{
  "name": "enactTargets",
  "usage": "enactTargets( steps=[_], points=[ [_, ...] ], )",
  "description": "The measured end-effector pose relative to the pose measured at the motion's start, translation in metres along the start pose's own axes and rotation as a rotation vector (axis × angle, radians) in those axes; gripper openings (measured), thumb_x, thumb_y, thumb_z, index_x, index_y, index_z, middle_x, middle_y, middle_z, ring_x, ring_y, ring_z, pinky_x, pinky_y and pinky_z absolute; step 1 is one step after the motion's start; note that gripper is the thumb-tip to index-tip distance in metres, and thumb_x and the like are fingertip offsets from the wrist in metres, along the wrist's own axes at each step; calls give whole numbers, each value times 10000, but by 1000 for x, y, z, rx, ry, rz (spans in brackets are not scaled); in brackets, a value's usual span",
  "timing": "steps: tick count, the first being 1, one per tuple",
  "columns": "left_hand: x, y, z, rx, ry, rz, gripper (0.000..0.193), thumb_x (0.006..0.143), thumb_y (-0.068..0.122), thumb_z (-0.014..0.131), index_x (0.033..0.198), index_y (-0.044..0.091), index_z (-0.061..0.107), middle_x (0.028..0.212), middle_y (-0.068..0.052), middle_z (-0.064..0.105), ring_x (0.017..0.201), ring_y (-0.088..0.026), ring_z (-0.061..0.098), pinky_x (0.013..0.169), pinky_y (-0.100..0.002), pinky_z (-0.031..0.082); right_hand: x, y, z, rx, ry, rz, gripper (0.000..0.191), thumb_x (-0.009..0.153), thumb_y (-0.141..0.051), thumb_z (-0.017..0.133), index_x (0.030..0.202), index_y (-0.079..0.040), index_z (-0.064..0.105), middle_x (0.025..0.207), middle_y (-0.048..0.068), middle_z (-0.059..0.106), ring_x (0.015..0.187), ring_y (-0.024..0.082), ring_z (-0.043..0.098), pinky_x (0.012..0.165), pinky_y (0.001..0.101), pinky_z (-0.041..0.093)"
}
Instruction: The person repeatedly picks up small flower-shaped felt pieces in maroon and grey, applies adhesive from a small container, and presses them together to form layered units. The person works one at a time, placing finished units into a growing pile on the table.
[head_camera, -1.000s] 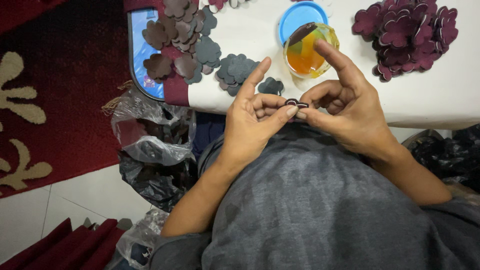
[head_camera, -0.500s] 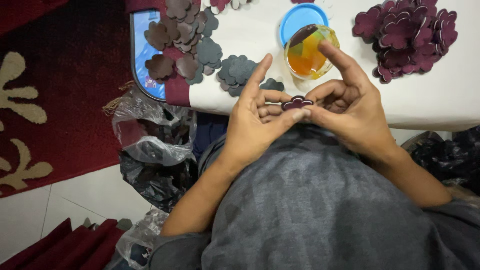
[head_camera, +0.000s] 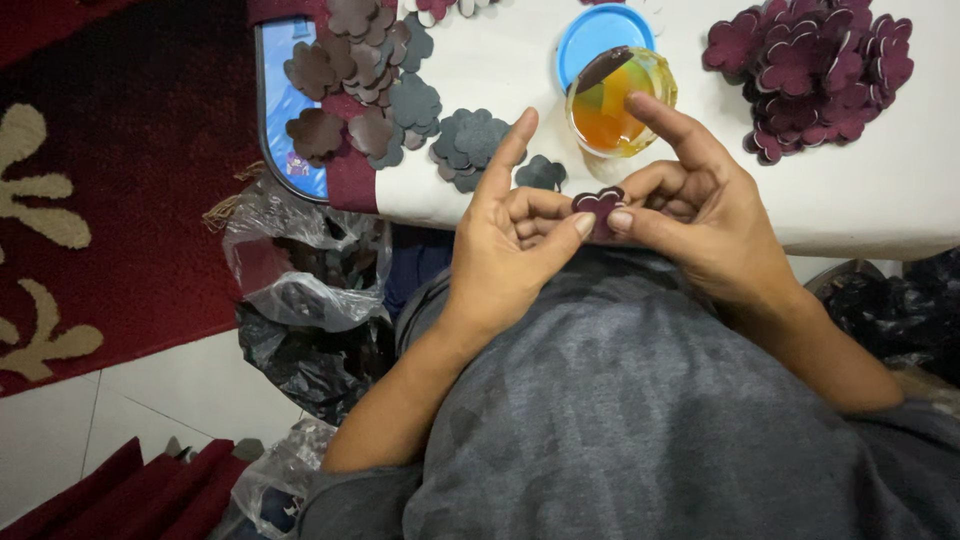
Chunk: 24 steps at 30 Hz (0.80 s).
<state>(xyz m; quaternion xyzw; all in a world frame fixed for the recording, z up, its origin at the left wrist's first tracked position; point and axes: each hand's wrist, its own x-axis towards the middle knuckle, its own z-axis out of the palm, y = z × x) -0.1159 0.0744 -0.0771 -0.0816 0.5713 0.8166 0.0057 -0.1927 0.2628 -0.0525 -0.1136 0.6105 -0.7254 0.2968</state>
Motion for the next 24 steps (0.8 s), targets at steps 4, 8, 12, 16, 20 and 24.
enactTargets(
  steps=[4,8,12,16,20,24],
  points=[
    [-3,6,1,86,-44,8,940,961,-34,707,1695,103,135,972,-94,726,896,-108,721,833,-241,603,-1,-3,2,36,18,16,852,921,82,667,1664,-19,263,1001,121,719,935,179,737,876,332,652],
    [-6,11,-2,73,-114,14,958,975,-30,706,1703,114,100,1014,-92,734,943,-109,723,880,-245,601,-4,-2,-3,41,-6,6,860,930,87,677,1684,-12,277,955,133,722,875,194,738,846,316,637],
    [-4,7,-5,-61,-179,3,975,990,-35,703,1717,116,71,1032,-93,720,971,-116,706,917,-257,591,-1,3,-9,143,-71,-25,840,941,77,686,1679,4,290,952,144,734,856,192,737,805,306,630],
    [-2,0,-6,-100,-157,-17,938,1003,-6,686,1712,99,81,1028,-100,715,966,-121,695,919,-268,592,-2,4,-8,116,-19,-28,828,936,77,688,1667,6,304,947,147,731,861,195,746,811,316,645],
    [-1,-4,-10,-94,-108,-7,838,1054,61,623,1705,84,96,1029,-97,727,965,-123,716,932,-274,615,-4,3,-5,53,63,-16,852,918,89,705,1669,6,311,955,136,714,886,185,737,829,317,644],
    [-1,-6,-8,-33,-73,52,864,1049,38,670,1713,83,120,1025,-83,706,965,-108,698,955,-261,599,-4,1,-3,26,77,-14,856,913,86,707,1665,3,307,954,133,720,886,190,741,833,318,644]
  ],
)
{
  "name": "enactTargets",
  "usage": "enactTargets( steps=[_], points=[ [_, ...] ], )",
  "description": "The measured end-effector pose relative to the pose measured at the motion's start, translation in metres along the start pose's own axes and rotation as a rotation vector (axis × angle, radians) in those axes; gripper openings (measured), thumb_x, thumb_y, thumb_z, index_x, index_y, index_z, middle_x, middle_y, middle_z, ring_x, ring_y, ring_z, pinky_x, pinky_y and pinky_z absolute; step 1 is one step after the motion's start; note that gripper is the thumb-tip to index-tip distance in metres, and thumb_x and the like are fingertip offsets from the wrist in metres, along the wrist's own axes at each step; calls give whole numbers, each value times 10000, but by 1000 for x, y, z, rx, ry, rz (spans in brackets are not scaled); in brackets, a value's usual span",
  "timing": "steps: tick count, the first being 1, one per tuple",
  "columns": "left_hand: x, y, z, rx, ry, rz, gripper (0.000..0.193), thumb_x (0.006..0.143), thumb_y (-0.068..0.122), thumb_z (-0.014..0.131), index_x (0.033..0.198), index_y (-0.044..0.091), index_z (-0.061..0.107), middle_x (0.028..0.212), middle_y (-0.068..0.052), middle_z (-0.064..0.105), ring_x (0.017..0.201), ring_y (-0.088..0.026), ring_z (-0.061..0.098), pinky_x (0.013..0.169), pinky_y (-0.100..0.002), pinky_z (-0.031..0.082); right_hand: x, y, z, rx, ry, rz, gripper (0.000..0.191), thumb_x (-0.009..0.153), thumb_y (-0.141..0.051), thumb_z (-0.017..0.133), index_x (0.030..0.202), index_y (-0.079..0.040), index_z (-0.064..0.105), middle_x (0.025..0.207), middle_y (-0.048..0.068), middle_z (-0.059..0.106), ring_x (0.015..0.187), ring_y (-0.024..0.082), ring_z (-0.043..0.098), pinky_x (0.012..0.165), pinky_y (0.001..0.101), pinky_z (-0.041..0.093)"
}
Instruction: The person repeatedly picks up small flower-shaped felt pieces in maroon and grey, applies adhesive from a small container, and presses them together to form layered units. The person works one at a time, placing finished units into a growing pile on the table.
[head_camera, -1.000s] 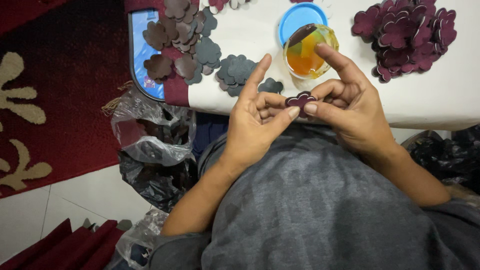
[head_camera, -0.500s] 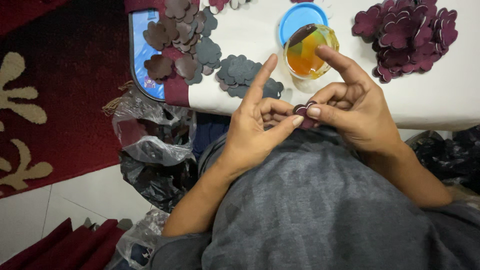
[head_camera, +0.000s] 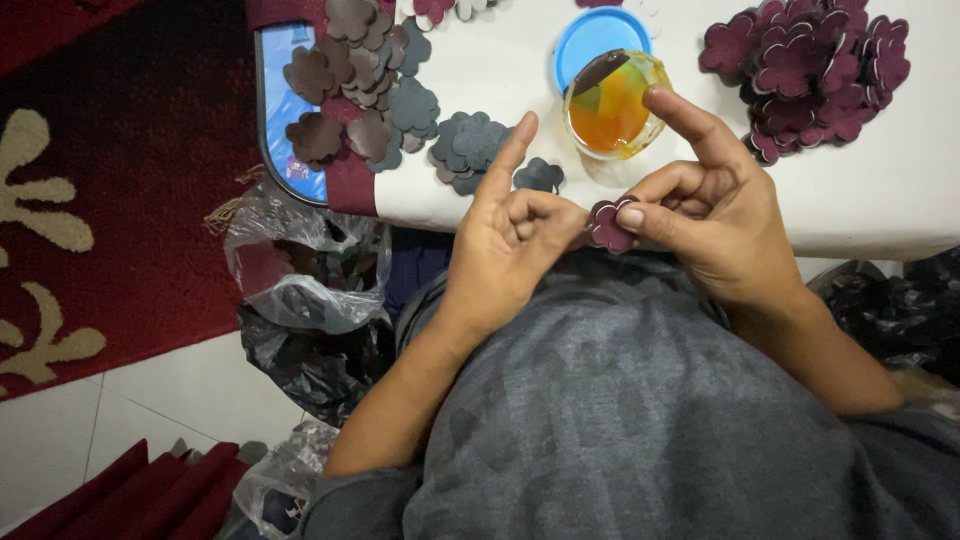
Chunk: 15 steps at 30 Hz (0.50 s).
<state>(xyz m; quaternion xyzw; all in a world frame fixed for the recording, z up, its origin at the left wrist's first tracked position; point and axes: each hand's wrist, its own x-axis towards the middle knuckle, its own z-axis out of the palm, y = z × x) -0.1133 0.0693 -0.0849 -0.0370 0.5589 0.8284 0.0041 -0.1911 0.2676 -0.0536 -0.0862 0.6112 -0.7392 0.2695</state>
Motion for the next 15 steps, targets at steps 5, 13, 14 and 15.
enactTargets(
  steps=[5,13,14,15],
  points=[
    [-2,3,4,58,-57,-53,979,948,-9,758,1709,105,153,1000,-61,695,916,-77,668,869,-228,566,-2,2,-1,-18,-44,-26,851,916,86,702,1664,6,302,954,136,729,873,187,736,831,311,636],
    [1,12,6,162,-86,-72,960,934,23,757,1690,120,173,994,-55,733,906,-67,692,861,-222,578,-4,-1,-8,-155,-42,-104,865,888,103,703,1645,3,297,980,160,742,920,193,744,835,296,638],
    [2,14,5,224,-81,-61,953,927,36,768,1674,121,183,1001,-51,750,917,-69,715,880,-223,595,-3,-1,-11,-187,-39,-140,862,887,104,703,1640,4,295,992,162,745,929,195,748,830,295,648],
    [4,15,3,286,-74,-49,945,919,49,779,1657,122,193,1008,-48,768,927,-72,737,900,-224,612,-2,-3,-17,-230,54,-181,840,893,96,697,1627,4,298,1027,151,734,932,190,749,804,295,647]
  ],
)
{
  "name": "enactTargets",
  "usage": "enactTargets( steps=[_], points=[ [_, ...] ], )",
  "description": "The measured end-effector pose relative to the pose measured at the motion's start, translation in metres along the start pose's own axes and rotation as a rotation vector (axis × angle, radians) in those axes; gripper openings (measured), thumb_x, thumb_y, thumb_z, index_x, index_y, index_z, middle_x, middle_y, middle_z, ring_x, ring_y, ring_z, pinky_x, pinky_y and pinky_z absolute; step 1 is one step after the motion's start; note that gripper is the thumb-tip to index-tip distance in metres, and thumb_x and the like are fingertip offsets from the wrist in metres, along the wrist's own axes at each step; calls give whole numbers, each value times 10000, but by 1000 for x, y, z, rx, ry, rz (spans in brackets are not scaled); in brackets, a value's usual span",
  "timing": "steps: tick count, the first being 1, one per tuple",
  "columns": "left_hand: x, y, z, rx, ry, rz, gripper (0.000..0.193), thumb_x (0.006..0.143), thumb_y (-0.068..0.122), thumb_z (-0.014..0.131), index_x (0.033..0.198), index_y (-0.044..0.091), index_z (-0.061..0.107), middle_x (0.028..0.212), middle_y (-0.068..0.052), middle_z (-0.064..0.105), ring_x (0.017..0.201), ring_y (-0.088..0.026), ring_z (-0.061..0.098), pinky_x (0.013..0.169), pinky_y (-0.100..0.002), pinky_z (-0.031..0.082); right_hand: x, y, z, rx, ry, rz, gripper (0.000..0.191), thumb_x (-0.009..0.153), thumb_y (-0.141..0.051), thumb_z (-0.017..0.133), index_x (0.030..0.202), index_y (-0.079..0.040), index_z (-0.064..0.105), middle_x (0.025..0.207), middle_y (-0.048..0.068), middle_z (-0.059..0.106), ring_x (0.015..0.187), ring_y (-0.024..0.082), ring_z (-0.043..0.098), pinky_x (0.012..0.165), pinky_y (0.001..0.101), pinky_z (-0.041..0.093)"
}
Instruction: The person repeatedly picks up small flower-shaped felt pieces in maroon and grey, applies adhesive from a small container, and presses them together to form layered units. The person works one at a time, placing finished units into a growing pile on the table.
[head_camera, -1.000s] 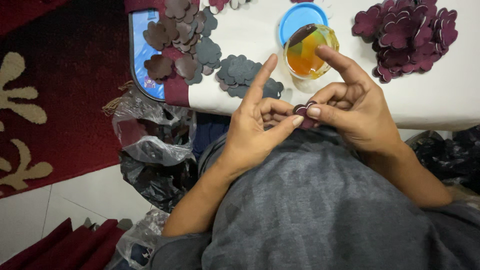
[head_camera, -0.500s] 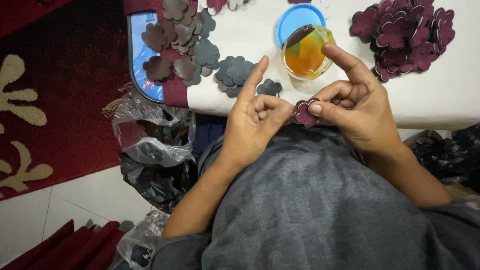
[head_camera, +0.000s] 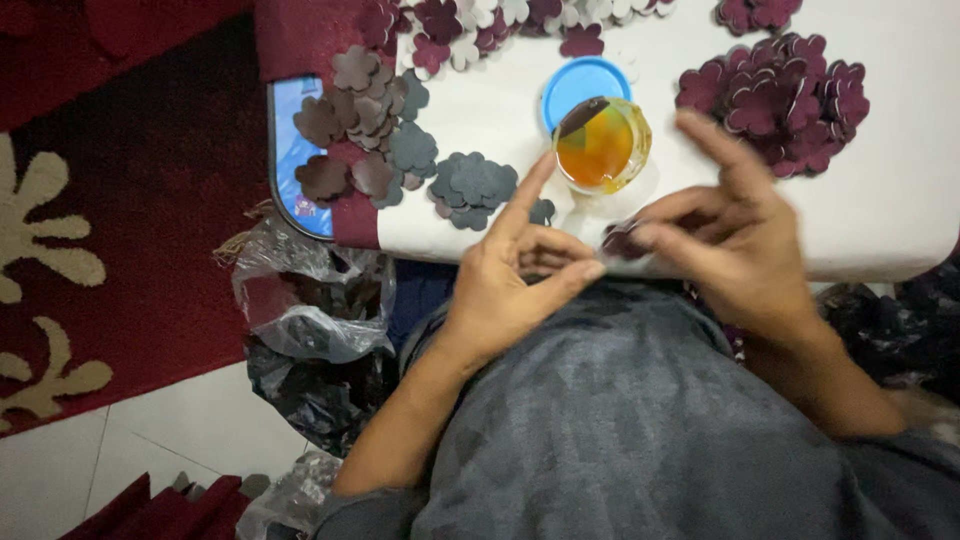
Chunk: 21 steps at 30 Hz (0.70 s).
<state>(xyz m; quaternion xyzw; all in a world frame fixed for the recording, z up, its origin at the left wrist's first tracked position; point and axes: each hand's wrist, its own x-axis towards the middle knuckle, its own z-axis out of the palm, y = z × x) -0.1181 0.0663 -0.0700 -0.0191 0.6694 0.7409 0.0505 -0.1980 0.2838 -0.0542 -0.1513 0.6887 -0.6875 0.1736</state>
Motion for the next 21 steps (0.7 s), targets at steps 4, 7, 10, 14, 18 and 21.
enactTargets(
  steps=[4,7,10,14,18,21],
  points=[
    [9,6,-15,115,236,169,702,994,46,753,1606,86,413,1122,-78,767,973,-108,708,911,-262,595,4,3,-46,-290,284,-214,746,1054,98,741,1652,7,304,1096,173,720,955,194,749,780,271,639],
    [19,14,-29,251,410,176,533,999,79,728,1500,85,548,1049,-58,778,893,-95,704,854,-269,591,4,16,-78,-466,332,-324,728,1106,113,738,1675,8,296,1141,194,699,985,202,724,833,255,615],
    [38,21,-48,634,514,308,397,997,110,729,1385,92,648,1059,-51,786,935,-142,736,880,-309,589,2,29,-99,-599,354,-376,733,1072,116,693,1671,9,284,1207,190,663,1017,200,689,891,246,584],
    [70,20,-63,942,567,377,289,960,121,747,1247,105,719,1107,-76,757,1034,-265,710,944,-406,537,-1,32,-104,-906,408,-492,812,1020,113,764,1646,3,259,1307,182,640,1114,204,668,955,255,570],
    [98,12,-69,1134,664,455,279,959,136,754,1230,106,696,1201,-92,710,1135,-328,657,1010,-447,505,-4,21,-94,-1071,439,-606,707,997,73,774,1569,-21,370,1336,163,609,1203,203,631,977,276,551],
    [114,8,-74,1120,698,511,327,946,175,788,1243,99,675,1226,-96,693,1139,-345,646,996,-447,505,2,12,-81,-1166,409,-672,454,1004,23,810,1403,-18,599,1318,158,629,1187,238,609,986,312,550]
  ],
)
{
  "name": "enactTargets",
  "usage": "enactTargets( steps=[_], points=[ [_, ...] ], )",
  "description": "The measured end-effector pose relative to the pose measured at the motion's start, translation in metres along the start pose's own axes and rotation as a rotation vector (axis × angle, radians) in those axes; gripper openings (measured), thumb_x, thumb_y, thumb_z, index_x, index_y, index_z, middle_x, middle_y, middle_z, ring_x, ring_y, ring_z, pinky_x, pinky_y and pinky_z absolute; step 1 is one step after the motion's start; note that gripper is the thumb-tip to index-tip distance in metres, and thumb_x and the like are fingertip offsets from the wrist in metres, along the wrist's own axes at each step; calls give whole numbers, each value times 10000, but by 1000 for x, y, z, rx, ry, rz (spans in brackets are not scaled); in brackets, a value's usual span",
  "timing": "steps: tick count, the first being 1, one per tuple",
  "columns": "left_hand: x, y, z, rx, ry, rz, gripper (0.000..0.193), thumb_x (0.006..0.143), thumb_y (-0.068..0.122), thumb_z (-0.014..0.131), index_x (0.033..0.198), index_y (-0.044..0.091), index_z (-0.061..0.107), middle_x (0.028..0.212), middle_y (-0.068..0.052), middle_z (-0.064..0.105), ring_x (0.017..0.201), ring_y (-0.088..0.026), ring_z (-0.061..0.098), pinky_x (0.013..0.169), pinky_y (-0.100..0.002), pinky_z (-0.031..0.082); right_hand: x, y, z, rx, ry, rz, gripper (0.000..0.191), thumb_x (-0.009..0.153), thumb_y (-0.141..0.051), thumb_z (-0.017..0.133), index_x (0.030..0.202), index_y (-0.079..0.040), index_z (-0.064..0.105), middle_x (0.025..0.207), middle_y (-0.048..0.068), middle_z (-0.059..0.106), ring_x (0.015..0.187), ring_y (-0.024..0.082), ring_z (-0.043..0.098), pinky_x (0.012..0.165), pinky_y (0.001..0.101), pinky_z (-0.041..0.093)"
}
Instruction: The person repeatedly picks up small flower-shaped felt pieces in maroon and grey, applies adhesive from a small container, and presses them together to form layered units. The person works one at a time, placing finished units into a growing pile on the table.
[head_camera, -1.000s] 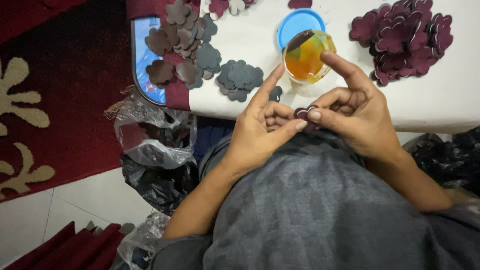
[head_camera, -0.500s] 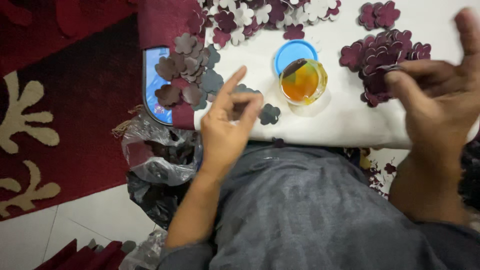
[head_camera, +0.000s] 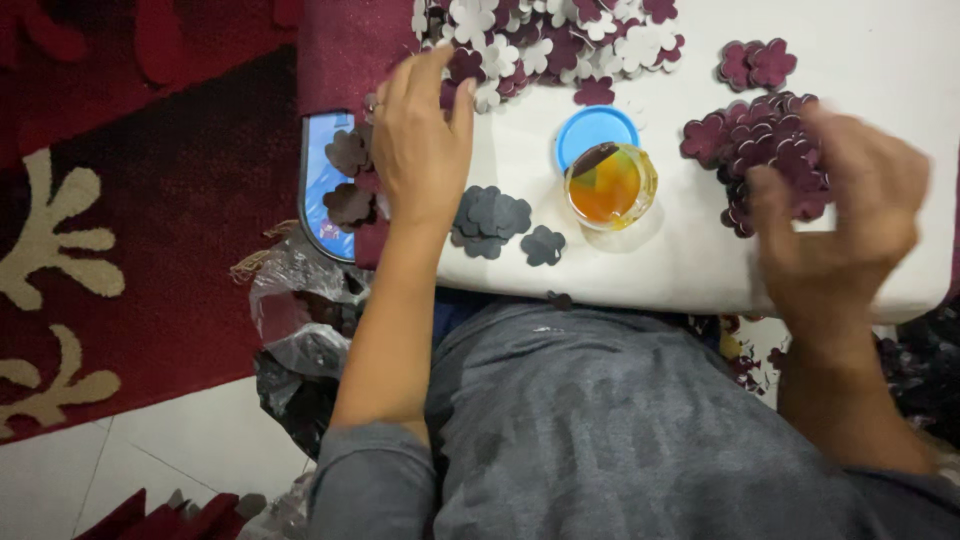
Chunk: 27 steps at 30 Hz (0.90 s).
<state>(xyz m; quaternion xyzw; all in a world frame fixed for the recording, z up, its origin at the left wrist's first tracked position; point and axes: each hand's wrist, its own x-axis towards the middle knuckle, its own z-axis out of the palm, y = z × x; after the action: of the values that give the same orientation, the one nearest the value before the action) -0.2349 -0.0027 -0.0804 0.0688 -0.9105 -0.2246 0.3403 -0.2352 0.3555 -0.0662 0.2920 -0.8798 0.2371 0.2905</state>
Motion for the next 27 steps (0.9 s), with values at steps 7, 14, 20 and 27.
enactTargets(
  steps=[7,14,20,27],
  points=[
    [4,0,8,-33,25,-8,325,894,181,827,1173,94,684,1169,-88,688,1078,-333,656,952,-445,510,6,-48,31,104,-134,-200,301,955,-300,849,1152,-84,776,1403,170,632,1342,342,533,1174,470,442],
    [-3,15,-15,-272,45,-73,127,1007,147,776,1105,93,716,1100,-50,728,857,-164,757,758,-311,603,9,-63,33,101,-238,-204,442,925,-419,861,1241,-119,786,1551,165,515,1480,372,423,1236,492,385],
    [-25,46,-38,-690,-42,-328,109,995,75,729,1095,38,710,913,14,729,765,-25,609,657,-203,488,10,-63,37,70,-262,-203,469,921,-454,857,1210,-91,786,1612,189,457,1533,391,336,1260,507,352],
    [-58,55,-55,-887,-116,-404,98,1080,85,688,1133,4,707,959,27,704,800,2,566,708,-166,478,9,-61,32,133,-209,-177,475,953,-503,798,1183,-87,801,1608,192,454,1531,380,317,1301,508,325]
  ],
)
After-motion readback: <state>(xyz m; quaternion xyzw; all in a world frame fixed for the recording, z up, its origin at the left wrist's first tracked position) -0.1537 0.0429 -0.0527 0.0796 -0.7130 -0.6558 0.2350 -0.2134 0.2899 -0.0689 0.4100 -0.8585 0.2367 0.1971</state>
